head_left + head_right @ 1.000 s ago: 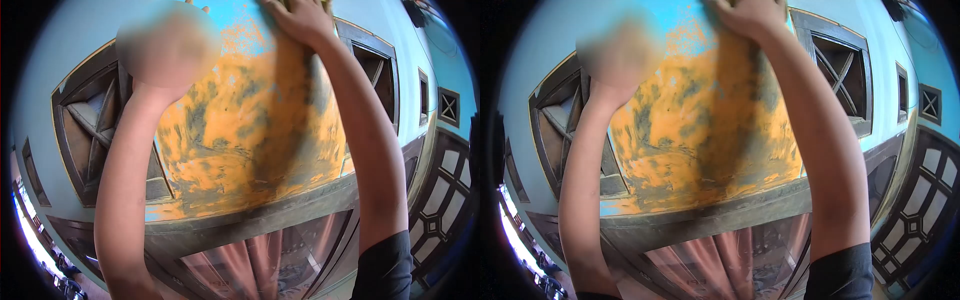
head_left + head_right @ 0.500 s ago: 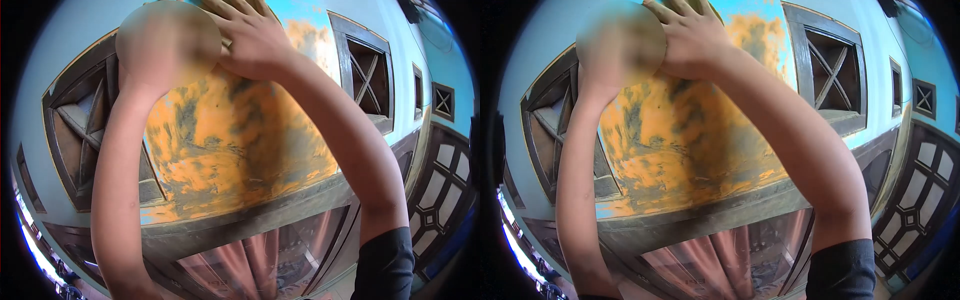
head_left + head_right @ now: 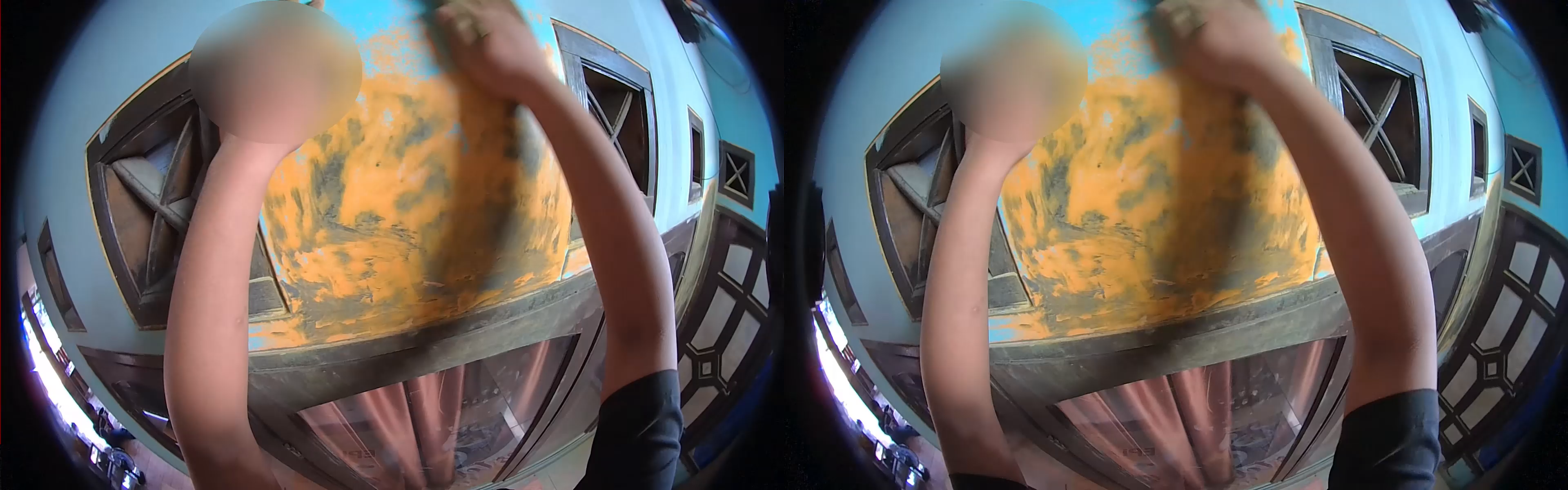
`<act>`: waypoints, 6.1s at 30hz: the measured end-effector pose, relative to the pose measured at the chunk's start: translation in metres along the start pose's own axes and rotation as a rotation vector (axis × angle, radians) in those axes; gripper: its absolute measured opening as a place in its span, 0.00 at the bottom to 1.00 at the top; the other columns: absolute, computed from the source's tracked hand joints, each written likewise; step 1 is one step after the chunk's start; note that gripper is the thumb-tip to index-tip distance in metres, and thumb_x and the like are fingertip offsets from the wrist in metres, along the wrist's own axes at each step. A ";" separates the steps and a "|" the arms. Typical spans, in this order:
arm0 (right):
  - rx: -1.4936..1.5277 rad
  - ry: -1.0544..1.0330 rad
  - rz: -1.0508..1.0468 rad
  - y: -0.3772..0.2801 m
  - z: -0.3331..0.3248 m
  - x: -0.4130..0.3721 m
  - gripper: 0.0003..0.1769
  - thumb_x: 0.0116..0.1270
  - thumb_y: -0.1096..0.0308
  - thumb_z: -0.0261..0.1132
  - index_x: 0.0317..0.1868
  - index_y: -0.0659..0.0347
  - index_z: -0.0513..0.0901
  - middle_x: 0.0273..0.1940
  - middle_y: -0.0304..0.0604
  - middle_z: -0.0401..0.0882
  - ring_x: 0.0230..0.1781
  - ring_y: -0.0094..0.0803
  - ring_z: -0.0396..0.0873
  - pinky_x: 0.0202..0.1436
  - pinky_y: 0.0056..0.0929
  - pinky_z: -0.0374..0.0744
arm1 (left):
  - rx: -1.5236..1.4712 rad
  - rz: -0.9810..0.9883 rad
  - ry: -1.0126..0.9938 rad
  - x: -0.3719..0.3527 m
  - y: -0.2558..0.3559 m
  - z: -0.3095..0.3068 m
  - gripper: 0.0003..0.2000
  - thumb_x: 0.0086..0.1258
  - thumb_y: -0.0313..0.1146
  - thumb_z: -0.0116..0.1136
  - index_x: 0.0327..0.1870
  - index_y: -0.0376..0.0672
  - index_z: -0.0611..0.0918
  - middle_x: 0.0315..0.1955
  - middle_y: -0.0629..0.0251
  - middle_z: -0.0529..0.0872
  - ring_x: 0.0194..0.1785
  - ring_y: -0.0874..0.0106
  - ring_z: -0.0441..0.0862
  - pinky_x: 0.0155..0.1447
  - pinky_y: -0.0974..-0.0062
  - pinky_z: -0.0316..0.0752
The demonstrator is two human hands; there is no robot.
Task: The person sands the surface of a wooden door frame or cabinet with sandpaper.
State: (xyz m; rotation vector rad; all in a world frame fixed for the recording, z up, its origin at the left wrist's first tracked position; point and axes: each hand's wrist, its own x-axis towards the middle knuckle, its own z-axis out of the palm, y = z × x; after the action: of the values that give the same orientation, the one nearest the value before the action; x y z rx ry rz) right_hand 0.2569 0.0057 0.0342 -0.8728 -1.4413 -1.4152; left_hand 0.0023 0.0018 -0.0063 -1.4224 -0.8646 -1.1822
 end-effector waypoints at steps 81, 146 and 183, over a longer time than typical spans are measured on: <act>-0.022 0.089 0.047 -0.014 -0.009 -0.047 0.28 0.83 0.52 0.51 0.80 0.38 0.69 0.82 0.39 0.64 0.83 0.46 0.58 0.86 0.55 0.50 | -0.079 0.038 0.035 -0.031 -0.020 0.014 0.28 0.83 0.42 0.42 0.83 0.53 0.63 0.83 0.63 0.59 0.86 0.59 0.51 0.87 0.48 0.43; 0.125 0.013 -0.169 -0.061 -0.011 -0.061 0.27 0.81 0.54 0.52 0.77 0.39 0.73 0.78 0.43 0.69 0.81 0.48 0.62 0.85 0.57 0.52 | -0.007 0.011 0.040 -0.027 -0.001 0.017 0.29 0.84 0.44 0.41 0.84 0.49 0.61 0.84 0.58 0.56 0.87 0.55 0.49 0.87 0.47 0.43; 0.162 -0.184 0.446 -0.123 -0.056 -0.298 0.28 0.78 0.55 0.54 0.75 0.41 0.77 0.81 0.48 0.64 0.83 0.57 0.56 0.84 0.67 0.45 | -0.356 -0.078 -0.431 -0.294 0.053 -0.037 0.32 0.75 0.56 0.54 0.78 0.54 0.74 0.82 0.56 0.62 0.86 0.47 0.49 0.81 0.31 0.28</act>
State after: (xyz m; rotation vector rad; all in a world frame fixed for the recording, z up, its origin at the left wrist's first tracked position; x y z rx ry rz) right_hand 0.2503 -0.0293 -0.2911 -1.1569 -1.3652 -0.8929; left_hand -0.0296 -0.0191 -0.3052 -1.9982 -1.0456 -1.1439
